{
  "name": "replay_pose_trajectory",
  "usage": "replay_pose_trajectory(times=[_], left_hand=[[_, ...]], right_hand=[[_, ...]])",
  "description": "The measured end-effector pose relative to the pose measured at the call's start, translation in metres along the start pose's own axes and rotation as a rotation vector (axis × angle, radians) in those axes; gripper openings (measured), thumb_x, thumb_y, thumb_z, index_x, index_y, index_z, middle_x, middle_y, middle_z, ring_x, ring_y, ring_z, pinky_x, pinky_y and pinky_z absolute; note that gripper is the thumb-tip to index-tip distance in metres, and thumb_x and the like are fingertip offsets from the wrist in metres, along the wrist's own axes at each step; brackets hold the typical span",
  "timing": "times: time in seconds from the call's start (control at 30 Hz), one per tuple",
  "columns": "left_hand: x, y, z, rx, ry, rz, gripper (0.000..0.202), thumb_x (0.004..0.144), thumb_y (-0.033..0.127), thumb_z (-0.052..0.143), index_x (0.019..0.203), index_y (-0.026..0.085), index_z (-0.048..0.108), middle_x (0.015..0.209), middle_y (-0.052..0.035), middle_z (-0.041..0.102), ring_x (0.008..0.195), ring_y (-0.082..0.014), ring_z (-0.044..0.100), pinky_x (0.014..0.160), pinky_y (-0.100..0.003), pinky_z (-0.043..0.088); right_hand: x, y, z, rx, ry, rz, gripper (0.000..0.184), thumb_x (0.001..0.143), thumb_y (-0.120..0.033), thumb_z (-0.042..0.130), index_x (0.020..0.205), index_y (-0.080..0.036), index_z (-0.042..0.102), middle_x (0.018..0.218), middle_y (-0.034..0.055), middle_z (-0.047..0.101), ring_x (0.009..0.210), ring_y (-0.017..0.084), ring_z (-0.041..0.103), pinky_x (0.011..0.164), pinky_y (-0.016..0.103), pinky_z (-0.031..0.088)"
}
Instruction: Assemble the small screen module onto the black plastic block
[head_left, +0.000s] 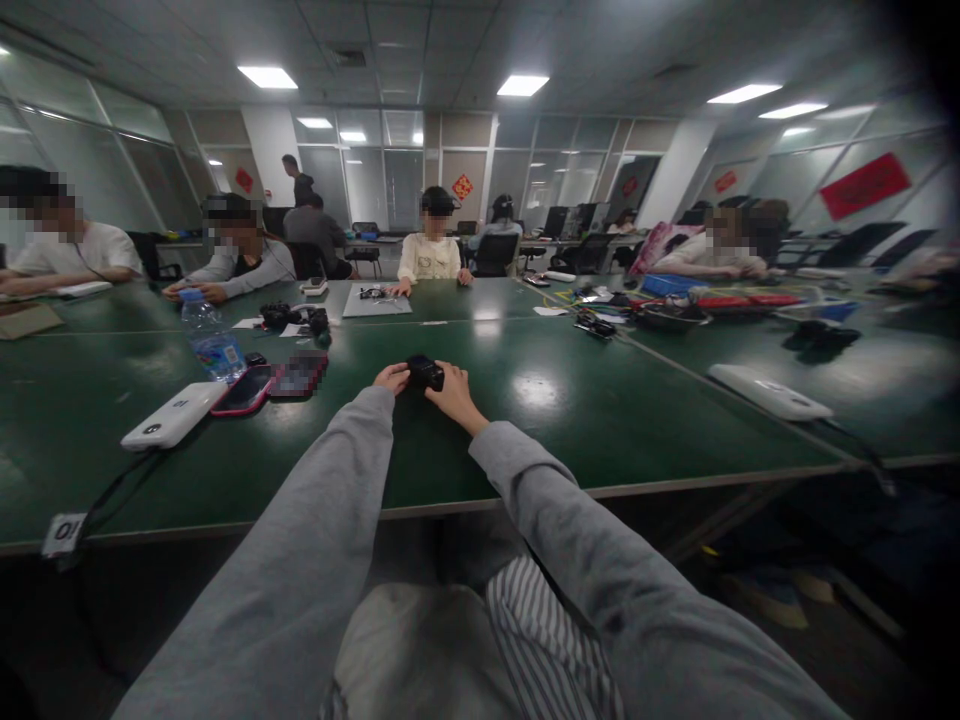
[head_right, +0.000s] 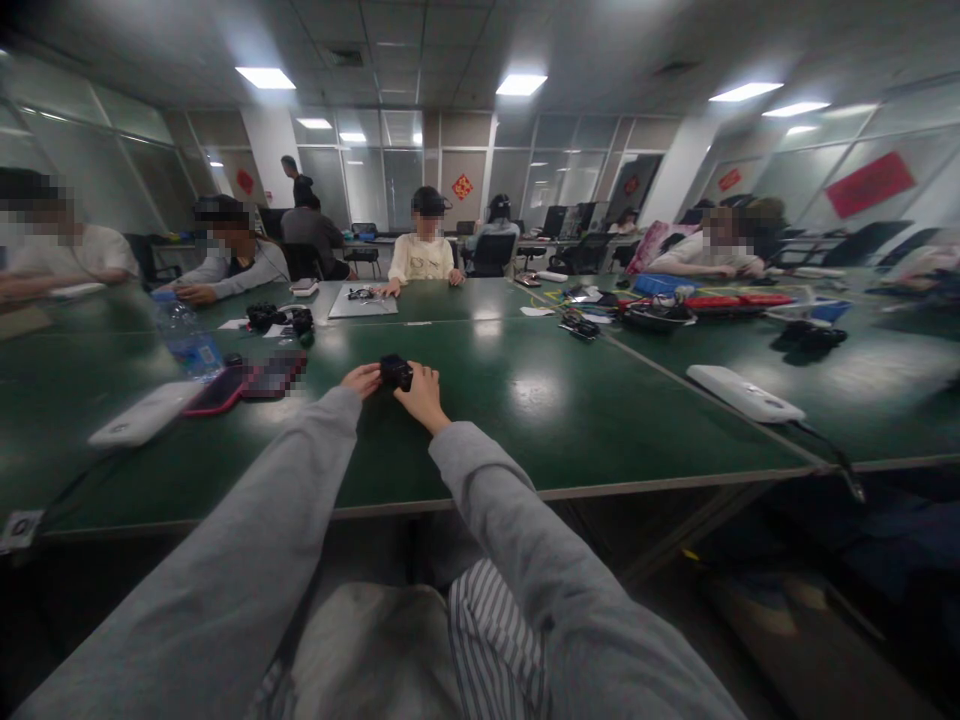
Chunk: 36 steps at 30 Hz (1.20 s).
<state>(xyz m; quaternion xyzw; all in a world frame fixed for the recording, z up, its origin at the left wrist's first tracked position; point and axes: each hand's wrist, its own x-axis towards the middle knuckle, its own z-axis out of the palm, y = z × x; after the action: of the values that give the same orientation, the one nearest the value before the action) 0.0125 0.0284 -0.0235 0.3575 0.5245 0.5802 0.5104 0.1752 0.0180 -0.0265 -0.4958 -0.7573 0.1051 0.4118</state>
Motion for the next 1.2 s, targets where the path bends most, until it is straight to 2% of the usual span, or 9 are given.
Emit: replay_pose_trajectory(times=[0.13,0.2,0.4,0.57,0.73,0.87,0.97,1.07,1.2], left_hand=[[0.001,-0.001,-0.004,0.071,0.015,0.061,0.019,0.075,0.019,0.059,0.094,0.021,0.059,0.104,-0.0059,0.062,0.095,-0.0134,0.058,0.087,-0.028,0.043],[0.004,-0.001,-0.006,0.104,0.032,0.072,0.017,0.078,0.023,0.056,0.095,0.021,0.059,0.112,-0.0064,0.059,0.100,-0.0144,0.056,0.086,-0.028,0.043],[0.008,-0.002,-0.005,0.160,0.050,0.100,0.021,0.084,0.028,0.047,0.101,0.022,0.056,0.122,-0.0072,0.054,0.106,-0.0161,0.054,0.084,-0.030,0.044],[0.009,-0.005,-0.007,0.233,0.074,0.208,0.027,0.084,0.030,0.045,0.108,0.021,0.054,0.126,-0.0095,0.051,0.114,-0.0200,0.049,0.089,-0.035,0.042],[0.012,-0.007,-0.008,0.326,0.038,0.332,0.023,0.079,0.020,0.051,0.101,0.019,0.057,0.115,-0.0088,0.058,0.112,-0.0187,0.051,0.093,-0.033,0.039],[0.009,-0.005,-0.011,0.417,0.076,0.350,0.024,0.074,0.012,0.050,0.096,0.018,0.059,0.085,-0.0051,0.067,0.084,-0.0150,0.061,0.083,-0.031,0.045],[0.003,-0.002,-0.014,0.464,0.128,0.376,0.026,0.076,0.013,0.045,0.098,0.018,0.059,0.067,-0.0024,0.066,0.067,-0.0137,0.060,0.072,-0.028,0.047],[-0.003,0.000,-0.012,0.450,0.144,0.406,0.026,0.077,0.014,0.044,0.099,0.018,0.057,0.075,-0.0034,0.068,0.066,-0.0122,0.059,0.071,-0.027,0.046],[-0.007,-0.001,-0.008,0.397,0.071,0.388,0.025,0.077,0.018,0.048,0.100,0.018,0.056,0.079,-0.0043,0.069,0.068,-0.0126,0.060,0.073,-0.028,0.046]], right_hand=[[0.001,0.005,-0.005,-0.117,0.110,0.154,0.061,0.064,-0.021,0.058,0.123,-0.020,0.041,0.117,0.0134,0.036,0.109,0.030,0.035,0.087,0.046,0.037],[0.003,0.009,-0.007,-0.121,0.125,0.185,0.062,0.066,-0.020,0.056,0.125,-0.021,0.039,0.121,0.0132,0.032,0.110,0.030,0.034,0.086,0.047,0.038],[0.010,0.020,-0.006,0.009,-0.013,0.096,0.057,0.073,-0.028,0.055,0.127,-0.022,0.038,0.120,0.0105,0.041,0.111,0.027,0.037,0.088,0.045,0.038],[0.010,0.019,-0.007,-0.027,0.029,0.107,0.050,0.075,-0.028,0.054,0.124,-0.020,0.043,0.115,0.0114,0.044,0.107,0.027,0.038,0.086,0.044,0.039],[0.011,0.016,-0.006,-0.052,0.072,0.111,0.044,0.077,-0.023,0.049,0.121,-0.018,0.046,0.109,0.0122,0.047,0.103,0.025,0.040,0.087,0.041,0.038],[0.013,0.018,-0.004,-0.016,0.109,0.160,0.039,0.083,-0.029,0.042,0.118,-0.014,0.048,0.111,0.0143,0.048,0.106,0.025,0.040,0.090,0.042,0.035],[0.014,0.019,-0.004,0.005,0.149,0.215,0.039,0.086,-0.036,0.038,0.116,-0.014,0.050,0.112,0.0154,0.048,0.106,0.026,0.041,0.090,0.043,0.035],[0.015,0.019,-0.006,0.002,0.191,0.259,0.040,0.086,-0.040,0.038,0.112,-0.013,0.052,0.112,0.0170,0.048,0.107,0.027,0.041,0.089,0.043,0.035],[0.016,0.019,-0.009,0.082,0.180,0.299,0.040,0.087,-0.040,0.035,0.109,-0.011,0.051,0.107,0.0164,0.053,0.104,0.025,0.047,0.089,0.040,0.037]])
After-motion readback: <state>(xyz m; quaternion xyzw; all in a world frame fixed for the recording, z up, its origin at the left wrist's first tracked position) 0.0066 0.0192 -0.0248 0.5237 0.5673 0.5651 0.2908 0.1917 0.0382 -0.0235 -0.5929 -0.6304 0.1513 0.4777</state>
